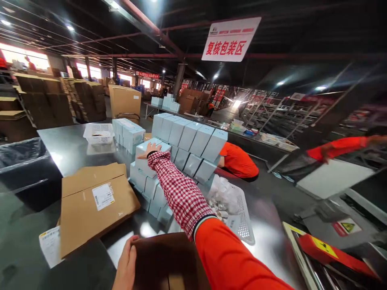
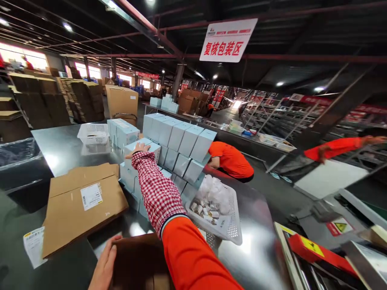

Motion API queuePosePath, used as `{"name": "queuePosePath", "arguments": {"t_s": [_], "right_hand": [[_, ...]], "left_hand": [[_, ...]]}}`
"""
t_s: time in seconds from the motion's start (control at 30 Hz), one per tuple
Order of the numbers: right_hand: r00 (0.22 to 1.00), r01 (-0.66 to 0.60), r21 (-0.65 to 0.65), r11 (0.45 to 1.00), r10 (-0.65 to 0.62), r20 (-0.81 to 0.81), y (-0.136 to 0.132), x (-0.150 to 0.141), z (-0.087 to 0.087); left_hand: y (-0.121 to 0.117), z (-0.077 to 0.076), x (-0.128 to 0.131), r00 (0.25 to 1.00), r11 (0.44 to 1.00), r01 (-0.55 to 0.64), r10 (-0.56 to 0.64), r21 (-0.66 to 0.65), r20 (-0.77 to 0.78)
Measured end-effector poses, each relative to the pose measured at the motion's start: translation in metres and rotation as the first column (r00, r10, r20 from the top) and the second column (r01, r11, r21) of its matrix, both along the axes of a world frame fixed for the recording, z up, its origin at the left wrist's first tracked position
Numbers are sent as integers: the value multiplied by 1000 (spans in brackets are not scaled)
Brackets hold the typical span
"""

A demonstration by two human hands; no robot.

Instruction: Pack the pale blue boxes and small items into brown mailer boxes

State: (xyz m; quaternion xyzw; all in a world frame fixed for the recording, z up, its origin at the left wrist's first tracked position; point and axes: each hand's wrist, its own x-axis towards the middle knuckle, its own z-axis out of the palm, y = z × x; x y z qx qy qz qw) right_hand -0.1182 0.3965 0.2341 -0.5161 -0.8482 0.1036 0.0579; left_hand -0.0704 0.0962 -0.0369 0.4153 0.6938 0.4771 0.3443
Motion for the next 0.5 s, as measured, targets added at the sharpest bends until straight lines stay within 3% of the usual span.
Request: {"name": "queuePosePath", "arguments": {"t_s": [0.1, 0.17, 0.3, 0.43, 0.5], "right_hand": [[998, 60, 38, 997, -61, 30, -5, -1, -13], [998, 28, 64, 998, -31, 47, -9, 13, -16], [973, -227, 164, 960, 232, -16, -28, 78, -25], [813, -548, 255, 796, 580, -63, -86, 186, -38], [694, -705, 180, 686, 719, -24, -121, 240, -43]], "left_hand": [[2, 21, 3, 997, 1000, -3, 1, 18, 73], [2, 31, 1, 992, 1000, -19, 15, 25, 123], [2, 36, -6, 974, 999, -6, -3, 38, 226], [6, 31, -11, 946, 995, 34, -61, 89, 317], [10, 29, -13, 933, 991, 57, -96, 119, 347]]}}
